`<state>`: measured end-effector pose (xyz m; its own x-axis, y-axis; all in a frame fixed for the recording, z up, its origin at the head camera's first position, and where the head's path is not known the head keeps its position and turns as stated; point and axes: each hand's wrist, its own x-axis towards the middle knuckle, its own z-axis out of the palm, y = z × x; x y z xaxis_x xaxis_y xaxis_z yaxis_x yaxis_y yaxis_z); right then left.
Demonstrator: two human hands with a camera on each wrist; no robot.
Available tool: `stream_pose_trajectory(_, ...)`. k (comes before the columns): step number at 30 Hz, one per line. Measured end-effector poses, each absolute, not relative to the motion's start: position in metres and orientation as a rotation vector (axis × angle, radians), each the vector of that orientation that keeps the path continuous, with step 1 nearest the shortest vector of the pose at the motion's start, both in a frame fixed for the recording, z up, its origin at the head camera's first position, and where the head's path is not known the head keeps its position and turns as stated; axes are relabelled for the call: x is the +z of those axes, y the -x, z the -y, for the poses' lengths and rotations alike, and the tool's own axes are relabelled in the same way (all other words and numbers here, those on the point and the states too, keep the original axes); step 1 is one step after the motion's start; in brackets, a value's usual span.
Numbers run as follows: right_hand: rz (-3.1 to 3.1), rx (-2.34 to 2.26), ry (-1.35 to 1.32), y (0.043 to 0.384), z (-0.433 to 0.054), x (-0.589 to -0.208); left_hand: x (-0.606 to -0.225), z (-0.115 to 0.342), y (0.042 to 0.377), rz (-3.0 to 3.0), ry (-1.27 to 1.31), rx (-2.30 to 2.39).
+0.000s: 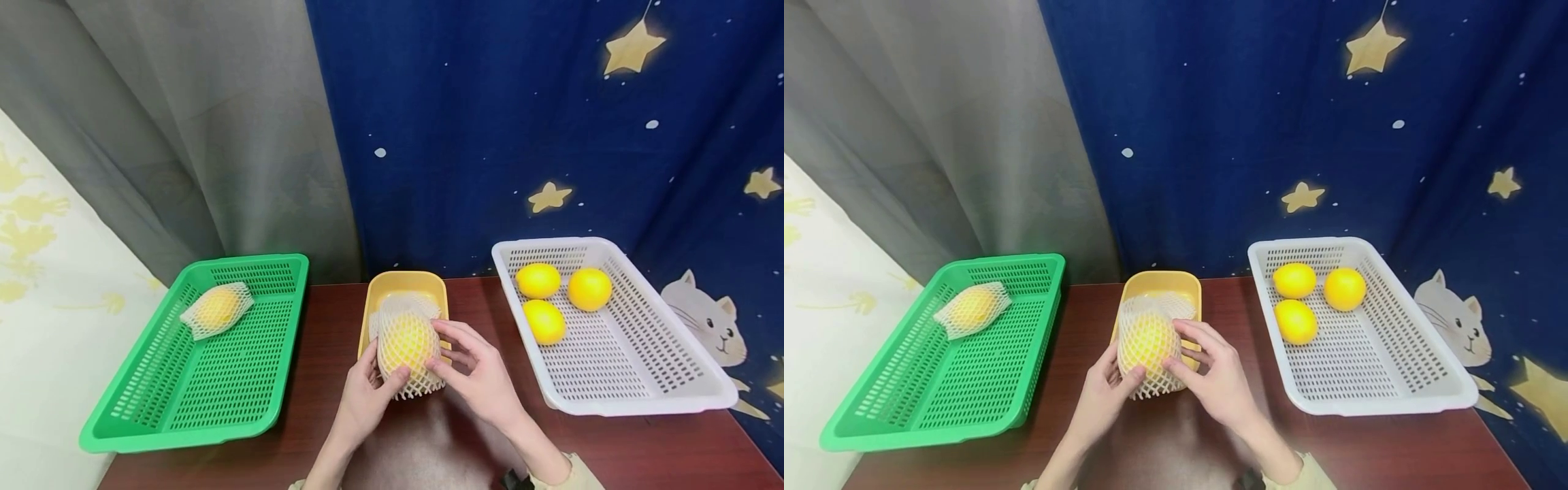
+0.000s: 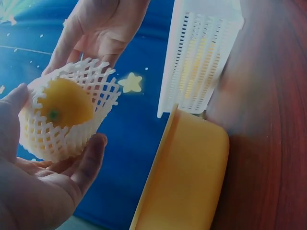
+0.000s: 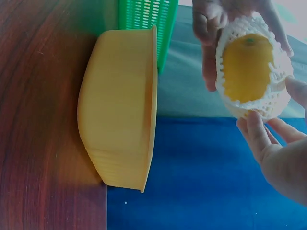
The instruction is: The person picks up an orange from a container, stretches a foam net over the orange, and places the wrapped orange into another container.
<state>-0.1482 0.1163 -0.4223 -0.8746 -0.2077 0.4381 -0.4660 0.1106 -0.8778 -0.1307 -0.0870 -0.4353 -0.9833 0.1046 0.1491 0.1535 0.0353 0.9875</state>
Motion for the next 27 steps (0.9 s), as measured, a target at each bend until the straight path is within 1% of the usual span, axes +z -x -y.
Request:
stream_pose_trajectory(3, 2.188, 1.858, -0.686, 0.149, -0.117, -0.423, -0.434, 0.089, 0.132, 2.230, 0.256, -2.194)
stream_pose_trajectory(11, 2.180, 1.882, -0.720, 0.149, -0.115, -0.424, -0.437, 0.088, 0.132, 2.154, 0.292, -2.220)
stream_pose_trajectory(16, 2.188, 1.909, -0.675, 0.145, -0.116, -0.422, -0.438, 0.081, 0.132, 2.052, 0.317, -2.281)
stream_pose_trajectory(20, 2.186, 1.877, -0.622, 0.141, -0.117, -0.421, -0.433, 0.080, 0.134, 2.107, 0.349, -2.269)
stream_pose_trajectory(22, 2.181, 1.859, -0.619, 0.140, -0.114, -0.421, -0.429, 0.083, 0.134, 2.159, 0.316, -2.230)
stream_pose_trajectory(27, 2.161, 1.865, -0.692, 0.141, -0.099, -0.421, -0.418, 0.097, 0.128, 2.247, 0.133, -2.141)
